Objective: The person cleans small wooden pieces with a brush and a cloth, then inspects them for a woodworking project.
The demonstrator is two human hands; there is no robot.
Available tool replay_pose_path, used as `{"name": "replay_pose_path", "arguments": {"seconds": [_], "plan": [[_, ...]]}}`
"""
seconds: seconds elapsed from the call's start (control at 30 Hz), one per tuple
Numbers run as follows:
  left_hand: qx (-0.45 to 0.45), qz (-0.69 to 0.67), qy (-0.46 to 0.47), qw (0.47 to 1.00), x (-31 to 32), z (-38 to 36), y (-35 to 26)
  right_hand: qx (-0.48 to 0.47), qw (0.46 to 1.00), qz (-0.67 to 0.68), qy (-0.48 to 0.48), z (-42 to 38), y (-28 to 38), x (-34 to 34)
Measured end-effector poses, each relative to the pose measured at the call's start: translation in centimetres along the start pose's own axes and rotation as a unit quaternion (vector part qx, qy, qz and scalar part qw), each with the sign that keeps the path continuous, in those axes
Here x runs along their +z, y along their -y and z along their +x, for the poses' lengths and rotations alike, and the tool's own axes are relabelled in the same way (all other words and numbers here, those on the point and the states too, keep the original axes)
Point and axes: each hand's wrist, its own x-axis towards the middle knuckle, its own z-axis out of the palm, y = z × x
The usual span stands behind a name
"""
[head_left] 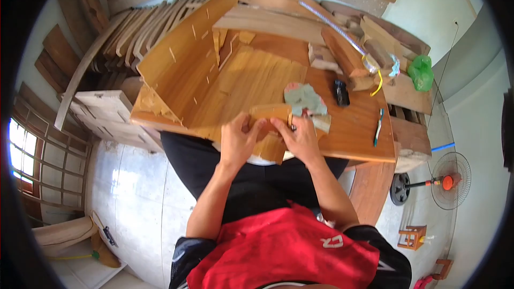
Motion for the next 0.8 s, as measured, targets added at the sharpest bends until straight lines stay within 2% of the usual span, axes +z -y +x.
{"name": "replay_pose_path", "arguments": {"seconds": [0.03, 0.07, 0.17, 0.2, 0.27, 0.37, 0.4, 0.5, 0.6, 0.8], "plan": [[0.008, 0.093, 0.001, 0.996, -0.3, 0.2, 0.3, -0.006, 1.0, 0.013, -0.002, 0.0, 0.0, 0.1], [-0.028, -0.074, -0.007, 0.997, 0.3, -0.1, -0.2, 0.016, 1.0, 0.01, 0.002, 0.0, -0.6, 0.2], [-0.03, 0.002, 0.046, 0.998, -1.2, 0.4, -0.3, 0.087, 0.993, 0.052, 0.064, 0.4, -0.2, -0.5], [-0.029, -0.035, 0.075, 0.996, -1.7, 0.4, -0.4, 0.088, 0.989, 0.091, 0.079, 0.4, -0.1, -0.7], [-0.024, -0.11, 0.13, 0.985, -2.9, 0.5, -0.6, 0.089, 0.976, 0.168, 0.11, 0.5, 0.5, -1.2], [-0.056, -0.048, 0.205, 0.976, -4.6, 0.0, -2.3, 0.015, 0.97, 0.204, 0.13, 0.9, 1.5, -1.8], [-0.046, -0.004, 0.212, 0.976, -5.0, 0.0, -2.5, 0.039, 0.968, 0.201, 0.147, 0.8, 2.2, -1.8], [-0.062, -0.057, 0.212, 0.974, -4.7, 0.0, -1.9, 0.094, 0.967, 0.056, 0.231, 0.9, 1.6, -2.7], [-0.067, -0.252, 0.185, 0.948, -3.7, -0.1, -0.6, 0.062, 0.98, 0.14, 0.124, 0.8, 1.0, -2.4], [-0.025, -0.106, 0.119, 0.987, -2.6, -0.3, -0.4, 0.032, 0.986, 0.116, 0.115, 0.6, 0.5, -1.5]]}}
